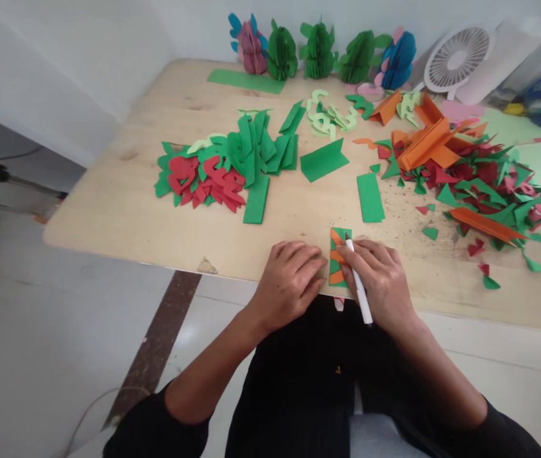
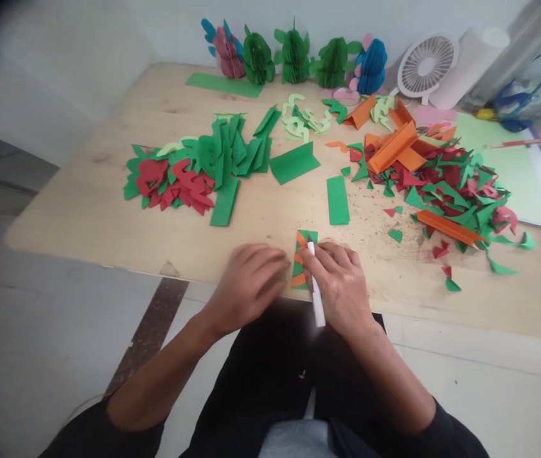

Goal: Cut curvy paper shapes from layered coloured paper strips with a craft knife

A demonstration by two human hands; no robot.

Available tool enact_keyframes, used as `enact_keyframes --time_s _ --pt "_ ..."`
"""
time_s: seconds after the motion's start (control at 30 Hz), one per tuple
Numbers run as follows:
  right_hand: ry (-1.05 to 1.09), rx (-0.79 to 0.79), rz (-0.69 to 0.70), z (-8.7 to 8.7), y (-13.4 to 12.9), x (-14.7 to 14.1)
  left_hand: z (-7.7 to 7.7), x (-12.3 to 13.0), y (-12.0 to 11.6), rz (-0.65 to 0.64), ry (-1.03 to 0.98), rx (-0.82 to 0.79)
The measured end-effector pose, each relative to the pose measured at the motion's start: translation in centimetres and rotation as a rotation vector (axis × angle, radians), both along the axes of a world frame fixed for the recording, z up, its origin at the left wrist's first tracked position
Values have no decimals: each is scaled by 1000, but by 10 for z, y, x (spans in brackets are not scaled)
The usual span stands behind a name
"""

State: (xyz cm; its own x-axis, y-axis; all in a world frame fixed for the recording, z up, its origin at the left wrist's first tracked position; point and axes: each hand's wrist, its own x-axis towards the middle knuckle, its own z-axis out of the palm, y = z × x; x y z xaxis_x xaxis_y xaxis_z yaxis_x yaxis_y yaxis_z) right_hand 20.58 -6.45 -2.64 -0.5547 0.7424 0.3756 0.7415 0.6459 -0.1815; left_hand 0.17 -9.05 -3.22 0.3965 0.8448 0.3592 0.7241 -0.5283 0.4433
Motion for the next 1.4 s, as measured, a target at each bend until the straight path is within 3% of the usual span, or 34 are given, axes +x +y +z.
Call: enact_keyframes --time_s 0.33,1.4 --pt "-16 9 9 -2 2 1 1 1 1 11 11 45" --pt "13 -24 33 -4 1 3 -1 6 7 14 91 -19"
